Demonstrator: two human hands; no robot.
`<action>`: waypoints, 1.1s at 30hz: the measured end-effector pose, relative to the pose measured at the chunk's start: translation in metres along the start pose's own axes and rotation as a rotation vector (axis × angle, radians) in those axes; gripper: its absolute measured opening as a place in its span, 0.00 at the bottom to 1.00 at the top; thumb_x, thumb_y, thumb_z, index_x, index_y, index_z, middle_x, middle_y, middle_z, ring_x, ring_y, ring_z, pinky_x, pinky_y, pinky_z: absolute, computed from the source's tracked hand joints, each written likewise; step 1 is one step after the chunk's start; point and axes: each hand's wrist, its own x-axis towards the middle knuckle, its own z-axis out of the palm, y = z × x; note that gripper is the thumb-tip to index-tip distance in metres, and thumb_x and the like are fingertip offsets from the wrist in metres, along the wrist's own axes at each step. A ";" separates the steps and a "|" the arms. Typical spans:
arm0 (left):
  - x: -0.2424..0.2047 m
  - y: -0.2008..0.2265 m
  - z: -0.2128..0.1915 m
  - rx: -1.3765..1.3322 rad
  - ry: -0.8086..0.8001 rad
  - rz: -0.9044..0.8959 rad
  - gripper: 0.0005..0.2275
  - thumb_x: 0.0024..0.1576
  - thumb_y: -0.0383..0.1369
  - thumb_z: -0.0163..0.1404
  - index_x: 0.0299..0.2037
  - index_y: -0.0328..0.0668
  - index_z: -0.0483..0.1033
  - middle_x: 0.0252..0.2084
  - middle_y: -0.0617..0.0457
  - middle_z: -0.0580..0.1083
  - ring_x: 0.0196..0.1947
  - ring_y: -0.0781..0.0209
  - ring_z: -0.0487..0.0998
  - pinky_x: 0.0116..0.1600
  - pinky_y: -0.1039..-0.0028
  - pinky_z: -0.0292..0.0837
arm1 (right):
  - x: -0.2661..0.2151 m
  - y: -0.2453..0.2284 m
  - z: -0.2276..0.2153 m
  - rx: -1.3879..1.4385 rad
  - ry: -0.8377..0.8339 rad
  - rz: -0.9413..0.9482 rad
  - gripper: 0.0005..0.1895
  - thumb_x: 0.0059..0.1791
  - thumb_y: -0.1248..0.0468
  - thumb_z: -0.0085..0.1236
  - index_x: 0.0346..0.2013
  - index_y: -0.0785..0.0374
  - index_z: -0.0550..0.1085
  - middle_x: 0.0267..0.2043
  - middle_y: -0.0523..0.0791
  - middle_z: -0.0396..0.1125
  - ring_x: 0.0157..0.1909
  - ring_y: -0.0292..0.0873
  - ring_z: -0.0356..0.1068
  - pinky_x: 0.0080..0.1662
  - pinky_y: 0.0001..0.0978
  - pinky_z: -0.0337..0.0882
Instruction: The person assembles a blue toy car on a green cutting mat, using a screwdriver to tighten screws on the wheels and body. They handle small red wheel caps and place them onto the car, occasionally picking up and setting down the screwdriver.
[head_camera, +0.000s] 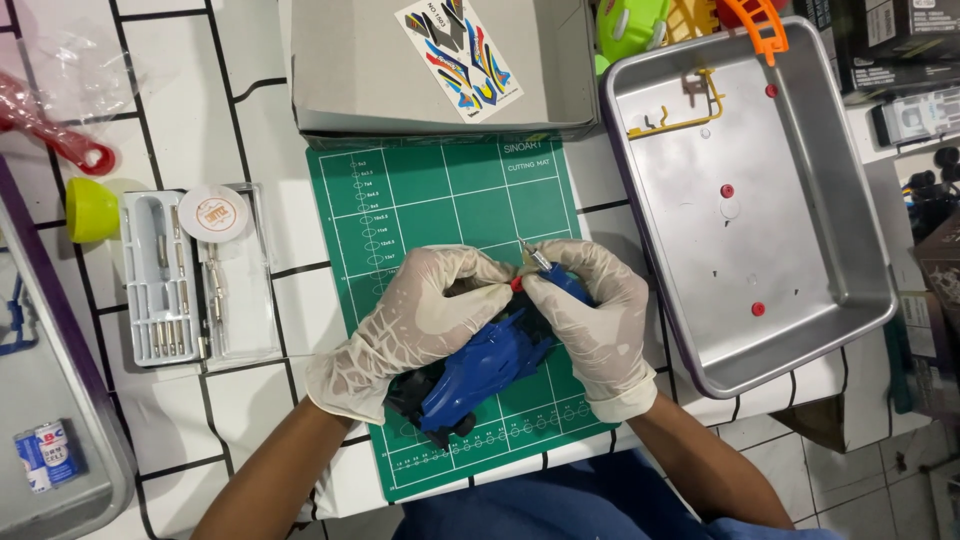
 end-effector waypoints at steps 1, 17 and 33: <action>0.000 0.001 0.000 0.000 -0.001 -0.001 0.05 0.57 0.29 0.58 0.34 0.34 0.83 0.27 0.43 0.81 0.32 0.60 0.83 0.32 0.73 0.80 | 0.000 0.000 0.000 0.000 0.001 0.001 0.13 0.40 0.72 0.71 0.38 0.68 0.80 0.33 0.52 0.77 0.39 0.42 0.77 0.43 0.36 0.77; 0.001 0.003 -0.002 -0.007 -0.006 -0.055 0.06 0.57 0.29 0.57 0.39 0.33 0.84 0.31 0.42 0.82 0.36 0.62 0.80 0.36 0.71 0.81 | -0.003 -0.020 -0.006 0.048 0.001 0.044 0.11 0.47 0.69 0.64 0.43 0.69 0.78 0.30 0.51 0.76 0.20 0.30 0.64 0.24 0.21 0.66; 0.010 0.029 -0.006 0.136 -0.192 -0.341 0.15 0.56 0.31 0.49 0.50 0.45 0.84 0.56 0.52 0.83 0.56 0.63 0.84 0.57 0.77 0.79 | 0.039 0.008 -0.183 -0.987 -0.121 0.241 0.20 0.52 0.63 0.60 0.59 0.63 0.76 0.47 0.50 0.72 0.47 0.48 0.74 0.52 0.37 0.78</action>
